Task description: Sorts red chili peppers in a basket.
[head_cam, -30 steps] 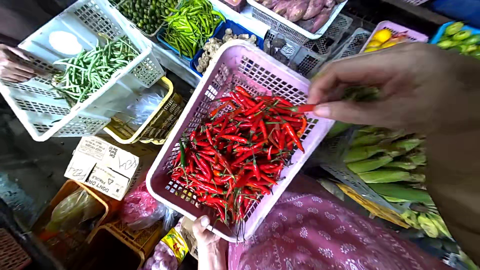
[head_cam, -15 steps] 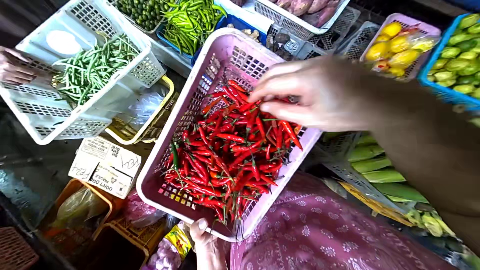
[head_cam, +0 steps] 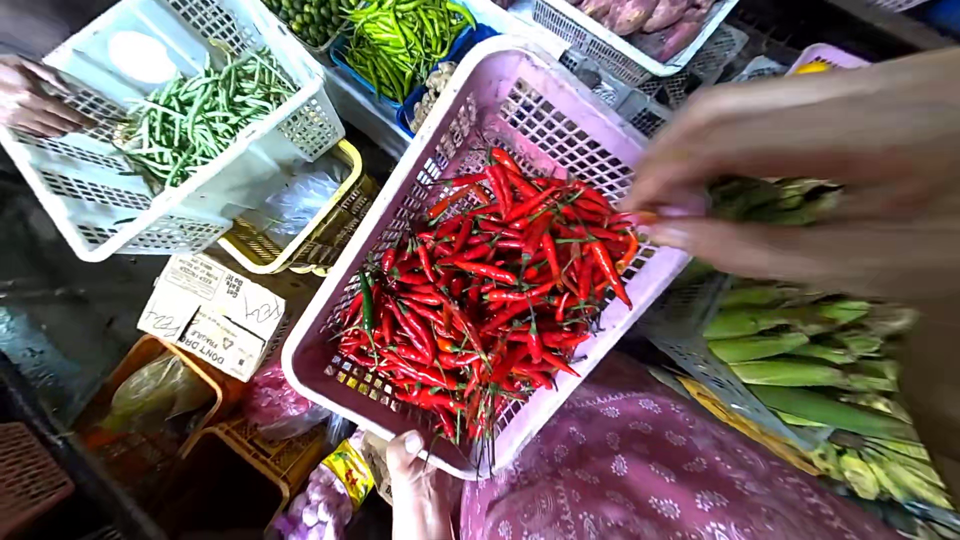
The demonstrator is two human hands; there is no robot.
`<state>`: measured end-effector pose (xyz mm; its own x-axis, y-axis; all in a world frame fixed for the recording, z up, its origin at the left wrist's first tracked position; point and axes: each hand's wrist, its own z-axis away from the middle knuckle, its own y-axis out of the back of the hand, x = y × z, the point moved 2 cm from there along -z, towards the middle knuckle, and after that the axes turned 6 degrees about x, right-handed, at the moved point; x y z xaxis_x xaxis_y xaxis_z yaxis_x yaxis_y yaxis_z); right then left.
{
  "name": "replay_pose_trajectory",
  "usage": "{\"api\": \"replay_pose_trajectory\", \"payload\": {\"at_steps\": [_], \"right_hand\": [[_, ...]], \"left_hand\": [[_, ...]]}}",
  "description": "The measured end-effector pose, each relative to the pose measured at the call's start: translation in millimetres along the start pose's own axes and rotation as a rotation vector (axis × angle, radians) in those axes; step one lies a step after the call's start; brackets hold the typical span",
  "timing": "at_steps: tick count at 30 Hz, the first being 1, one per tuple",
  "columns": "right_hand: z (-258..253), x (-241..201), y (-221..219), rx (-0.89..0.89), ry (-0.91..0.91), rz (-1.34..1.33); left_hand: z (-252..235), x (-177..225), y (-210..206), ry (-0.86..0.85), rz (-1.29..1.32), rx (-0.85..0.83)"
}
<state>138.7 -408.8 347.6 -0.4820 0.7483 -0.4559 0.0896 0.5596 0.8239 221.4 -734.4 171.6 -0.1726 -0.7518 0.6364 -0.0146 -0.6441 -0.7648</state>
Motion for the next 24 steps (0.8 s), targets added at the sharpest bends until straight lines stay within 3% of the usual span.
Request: {"api": "replay_pose_trajectory", "payload": {"at_steps": [3, 5, 10, 12, 15, 18, 21, 24], "right_hand": [[39, 5, 17, -0.145, -0.063, 0.137], [44, 12, 13, -0.183, -0.068, 0.186], [-16, 3, -26, 0.006, -0.017, 0.077], [-42, 4, -53, -0.078, -0.001, 0.057], [-62, 7, -74, -0.303, 0.014, 0.15], [-72, 4, -79, -0.501, -0.066, 0.198], [-73, 3, -84, -0.544, -0.047, 0.159], [-72, 7, -82, -0.562, -0.042, 0.1]], "left_hand": [[-5, -2, 27, -0.035, -0.025, -0.056], [0, -1, 36, -0.026, -0.049, 0.042], [-2, 0, 8, -0.022, -0.008, 0.067], [3, 4, -8, 0.023, -0.079, 0.11], [25, 0, 7, 0.088, -0.187, 0.242], [19, 5, -7, 0.08, -0.152, 0.139], [16, 4, -10, 0.075, -0.072, 0.05], [18, 4, -13, 0.099, -0.079, 0.107]]}}
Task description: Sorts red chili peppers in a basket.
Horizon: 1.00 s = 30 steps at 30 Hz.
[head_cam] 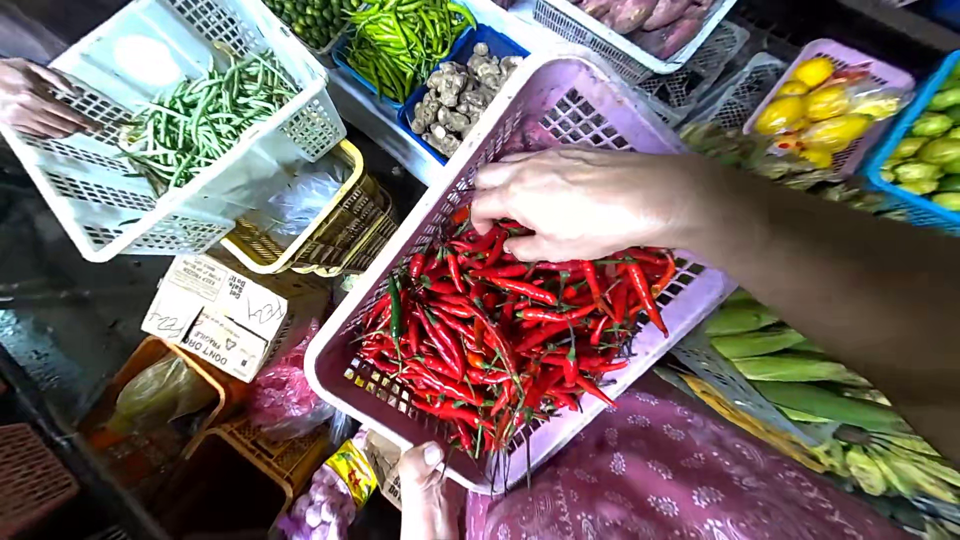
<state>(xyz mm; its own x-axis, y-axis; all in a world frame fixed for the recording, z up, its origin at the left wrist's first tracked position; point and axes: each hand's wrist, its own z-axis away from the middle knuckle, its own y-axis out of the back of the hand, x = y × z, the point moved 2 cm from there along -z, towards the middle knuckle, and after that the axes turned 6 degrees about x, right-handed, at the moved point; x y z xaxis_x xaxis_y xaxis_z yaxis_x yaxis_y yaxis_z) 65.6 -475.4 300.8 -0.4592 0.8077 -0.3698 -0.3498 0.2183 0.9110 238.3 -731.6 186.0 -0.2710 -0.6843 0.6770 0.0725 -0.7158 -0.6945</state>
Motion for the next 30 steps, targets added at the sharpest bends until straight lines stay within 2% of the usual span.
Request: {"api": "replay_pose_trajectory", "payload": {"at_steps": [2, 4, 7, 10, 13, 14, 16, 17, 20, 22, 27, 30], "right_hand": [[6, 4, 5, 0.04, -0.003, -0.075], [16, 9, 11, 0.16, 0.016, -0.195], [27, 13, 15, 0.259, 0.031, -0.297], [37, 16, 20, 0.357, -0.014, -0.202], [41, 5, 19, 0.418, -0.127, 0.04], [41, -1, 16, 0.415, -0.154, 0.108], [39, -12, 6, 0.498, -0.076, 0.129], [37, -16, 2, 0.499, -0.022, 0.106], [28, -15, -8, 0.297, 0.031, 0.063], [24, -7, -7, 0.224, 0.057, 0.018], [38, 0, 6, 0.412, 0.055, -0.246], [65, 3, 26, 0.521, 0.075, -0.245]], "left_hand": [[3, -6, 11, 0.001, -0.005, 0.006], [-1, -5, 10, -0.008, -0.01, -0.02], [-9, -7, 14, -0.022, 0.042, -0.187], [-11, -1, 2, -0.029, 0.052, -0.174], [-5, 2, -4, -0.035, 0.001, -0.048], [-1, 0, 2, -0.008, 0.003, -0.019], [8, -9, 23, 0.071, 0.021, 0.036], [12, -11, 27, 0.085, 0.002, 0.063], [16, -10, 27, 0.083, -0.029, 0.055], [15, -12, 30, 0.071, -0.012, 0.034], [13, -9, 19, 0.062, 0.014, 0.035], [1, -3, 6, 0.003, 0.046, -0.116]]}}
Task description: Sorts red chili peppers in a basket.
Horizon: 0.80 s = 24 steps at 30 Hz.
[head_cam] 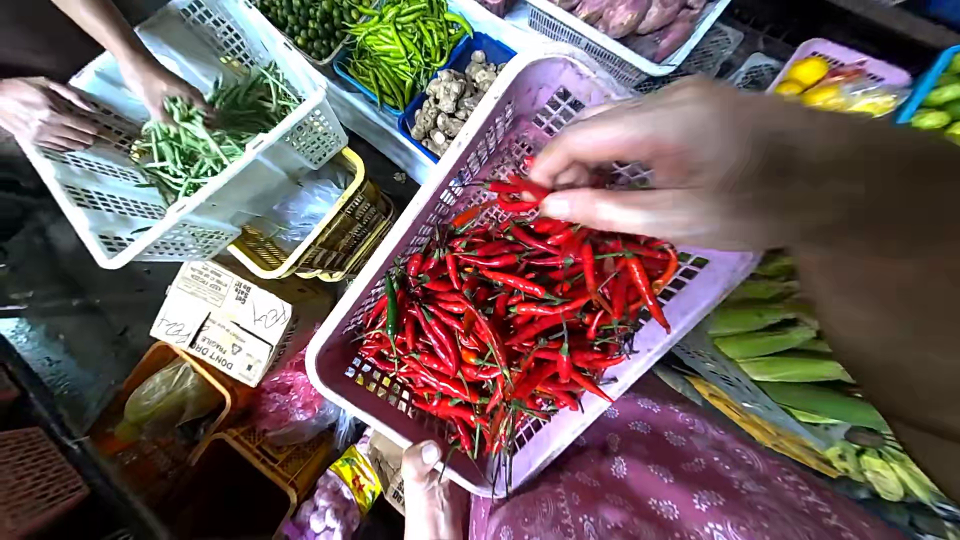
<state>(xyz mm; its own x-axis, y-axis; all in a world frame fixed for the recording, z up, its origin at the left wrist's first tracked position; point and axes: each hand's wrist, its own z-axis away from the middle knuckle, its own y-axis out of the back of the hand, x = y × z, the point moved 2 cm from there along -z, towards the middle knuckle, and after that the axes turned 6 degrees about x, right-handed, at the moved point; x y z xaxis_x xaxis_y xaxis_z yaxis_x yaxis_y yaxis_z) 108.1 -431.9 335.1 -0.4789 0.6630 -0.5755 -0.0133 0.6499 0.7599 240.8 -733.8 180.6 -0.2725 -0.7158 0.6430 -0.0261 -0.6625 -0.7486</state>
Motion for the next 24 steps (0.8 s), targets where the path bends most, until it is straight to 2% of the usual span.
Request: {"api": "replay_pose_trajectory", "payload": {"at_steps": [4, 8, 10, 13, 15, 18, 21, 24], "right_hand": [[26, -4, 24, 0.058, 0.081, -0.057], [29, -8, 7, 0.103, 0.017, 0.188], [27, -18, -6, 0.034, 0.012, 0.232], [34, -38, -43, -0.126, 0.193, 0.151], [36, -36, -65, -0.211, 0.248, 0.16], [22, -4, -57, -0.162, 0.155, 0.2], [11, 36, -36, -0.193, 0.017, 0.292], [11, 31, -23, -0.201, -0.091, 0.36]], "left_hand": [[-9, 6, -5, -0.05, 0.021, -0.103], [-12, 5, -6, -0.086, 0.002, -0.092], [-8, -3, 7, -0.045, 0.02, -0.062], [-15, -11, 8, -0.01, 0.055, -0.095], [-19, -16, 3, -0.003, 0.058, -0.087], [-22, -22, -4, 0.035, 0.063, -0.014], [-20, -24, -2, 0.089, 0.071, 0.021], [-17, -24, 0, 0.099, 0.057, 0.043]]}}
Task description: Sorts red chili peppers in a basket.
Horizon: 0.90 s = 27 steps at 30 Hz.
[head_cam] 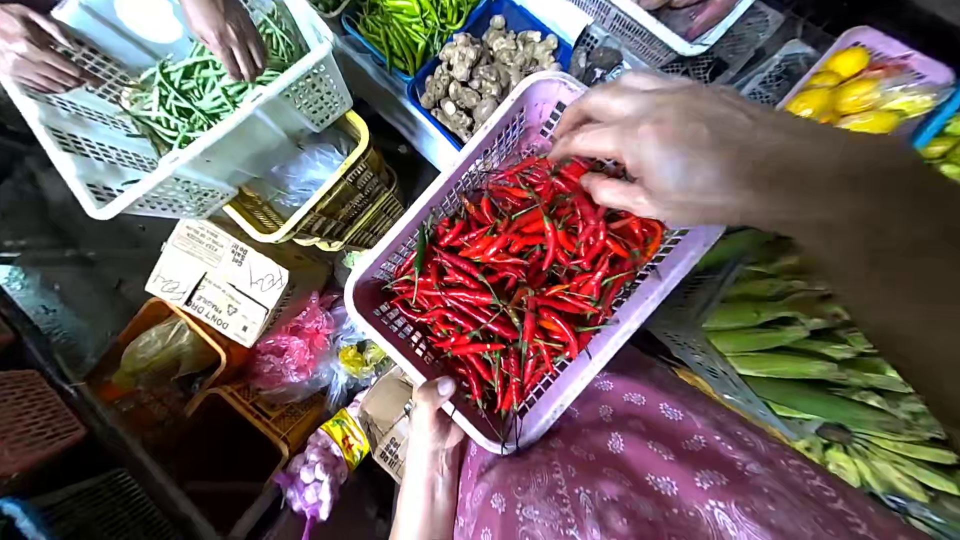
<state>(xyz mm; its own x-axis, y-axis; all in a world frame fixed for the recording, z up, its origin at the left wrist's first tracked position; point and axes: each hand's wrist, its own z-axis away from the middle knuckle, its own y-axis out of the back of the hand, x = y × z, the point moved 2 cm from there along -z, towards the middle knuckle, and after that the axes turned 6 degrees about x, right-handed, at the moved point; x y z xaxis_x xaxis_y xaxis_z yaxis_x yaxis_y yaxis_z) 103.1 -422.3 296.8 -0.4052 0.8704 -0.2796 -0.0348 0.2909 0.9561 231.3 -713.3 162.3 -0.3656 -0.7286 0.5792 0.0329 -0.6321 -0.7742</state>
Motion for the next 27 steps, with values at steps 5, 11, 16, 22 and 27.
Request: {"api": "replay_pose_trajectory", "payload": {"at_steps": [5, 11, 16, 22, 27], "right_hand": [[19, -71, -31, 0.044, 0.245, -0.234], [26, -55, -23, 0.087, 0.321, -0.368], [41, -48, -22, 0.084, 0.273, -0.182], [53, -47, -34, 0.033, 0.309, -0.204], [53, -43, -29, 0.172, 0.265, -0.363]], "left_hand": [[1, 0, -4, 0.033, -0.002, -0.029], [3, 0, -6, 0.004, 0.016, -0.134], [4, 2, -12, 0.006, 0.02, -0.132], [4, -2, -11, 0.012, -0.008, -0.076], [4, -2, -8, -0.019, -0.027, -0.036]]}}
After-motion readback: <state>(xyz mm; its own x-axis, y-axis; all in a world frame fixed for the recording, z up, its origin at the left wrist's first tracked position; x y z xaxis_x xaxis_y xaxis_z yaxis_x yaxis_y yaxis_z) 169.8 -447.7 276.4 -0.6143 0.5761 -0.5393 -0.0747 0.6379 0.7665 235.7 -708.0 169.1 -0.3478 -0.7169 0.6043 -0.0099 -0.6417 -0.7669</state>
